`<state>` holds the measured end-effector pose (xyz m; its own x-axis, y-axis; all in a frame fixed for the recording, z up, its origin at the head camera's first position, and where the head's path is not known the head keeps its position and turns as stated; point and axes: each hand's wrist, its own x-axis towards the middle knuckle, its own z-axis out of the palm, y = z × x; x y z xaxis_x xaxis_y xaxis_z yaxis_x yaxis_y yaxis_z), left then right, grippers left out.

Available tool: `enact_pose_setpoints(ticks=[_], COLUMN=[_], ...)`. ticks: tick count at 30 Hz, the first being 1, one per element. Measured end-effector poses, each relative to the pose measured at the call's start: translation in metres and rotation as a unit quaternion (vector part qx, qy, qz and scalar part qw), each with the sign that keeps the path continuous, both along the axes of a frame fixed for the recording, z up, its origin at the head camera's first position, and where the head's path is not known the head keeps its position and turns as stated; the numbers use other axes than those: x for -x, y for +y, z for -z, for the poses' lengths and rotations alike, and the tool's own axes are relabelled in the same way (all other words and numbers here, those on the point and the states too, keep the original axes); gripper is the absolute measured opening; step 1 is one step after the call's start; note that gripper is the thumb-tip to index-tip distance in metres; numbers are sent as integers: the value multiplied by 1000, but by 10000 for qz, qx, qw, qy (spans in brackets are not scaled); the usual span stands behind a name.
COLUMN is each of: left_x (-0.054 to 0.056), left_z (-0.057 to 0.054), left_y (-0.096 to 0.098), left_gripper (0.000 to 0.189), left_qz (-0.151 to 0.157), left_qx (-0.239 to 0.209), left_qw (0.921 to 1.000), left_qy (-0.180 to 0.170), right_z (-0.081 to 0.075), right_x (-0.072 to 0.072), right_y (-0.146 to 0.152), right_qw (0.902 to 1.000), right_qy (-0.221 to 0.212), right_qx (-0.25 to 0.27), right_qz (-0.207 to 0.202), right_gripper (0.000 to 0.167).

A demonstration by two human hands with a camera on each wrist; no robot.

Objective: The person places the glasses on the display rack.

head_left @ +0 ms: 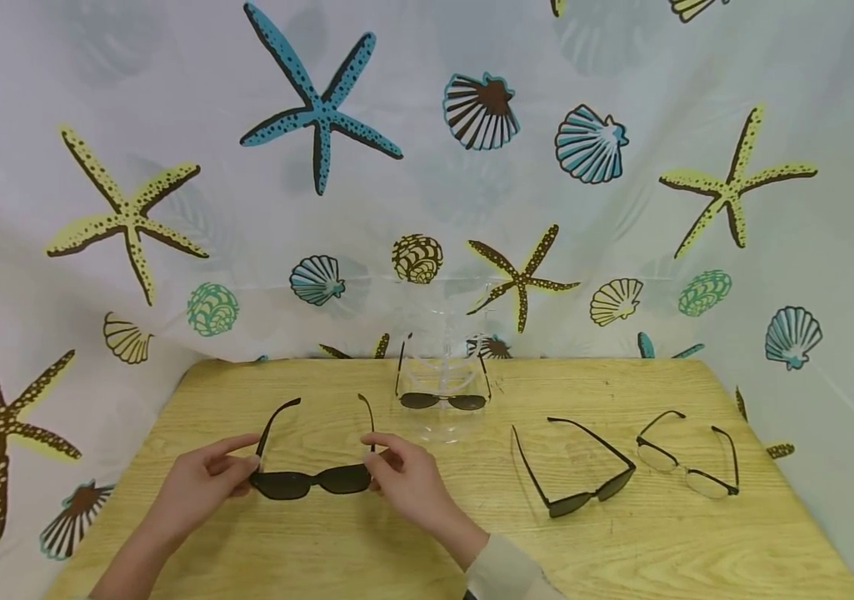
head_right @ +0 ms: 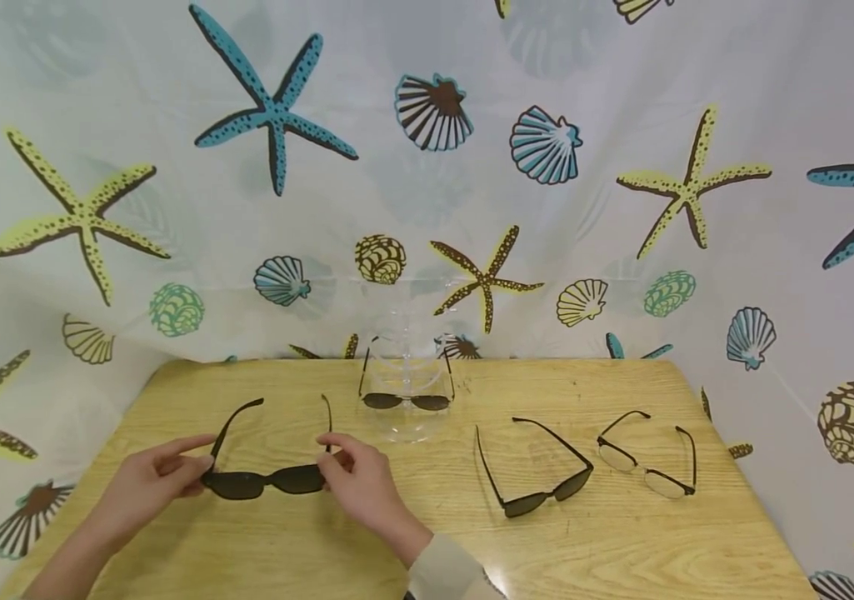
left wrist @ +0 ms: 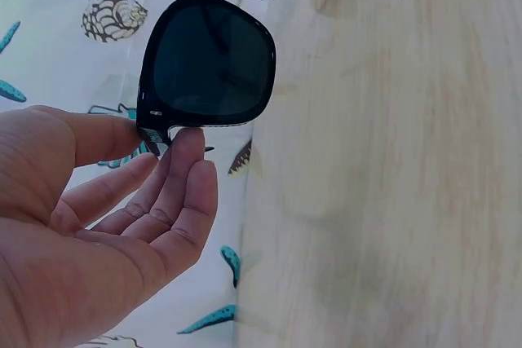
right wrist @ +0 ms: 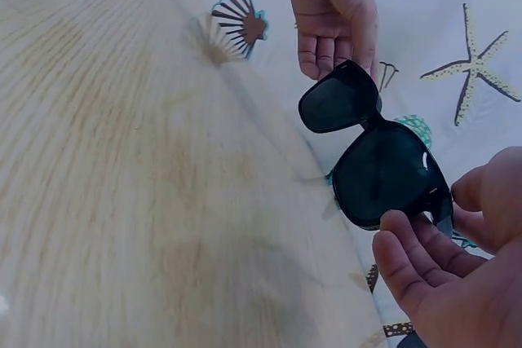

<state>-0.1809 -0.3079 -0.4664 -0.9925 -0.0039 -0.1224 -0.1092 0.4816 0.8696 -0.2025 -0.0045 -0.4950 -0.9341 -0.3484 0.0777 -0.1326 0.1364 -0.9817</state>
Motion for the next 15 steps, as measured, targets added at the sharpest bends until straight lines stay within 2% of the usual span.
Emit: enact_pose_setpoints(ticks=[9, 15], left_x=[1, 3], left_z=[-22, -27], left_y=[21, 37], left_gripper=[52, 50], left_qz=[16, 83], left_qx=[38, -192], left_qw=[9995, 9984], left_qy=[320, 522], right_z=[-17, -27], right_x=[-4, -6], right_y=[17, 34], right_qw=[9994, 9991], right_qy=[208, 206], right_qx=[78, 164], right_qz=[252, 324], right_gripper=[31, 34])
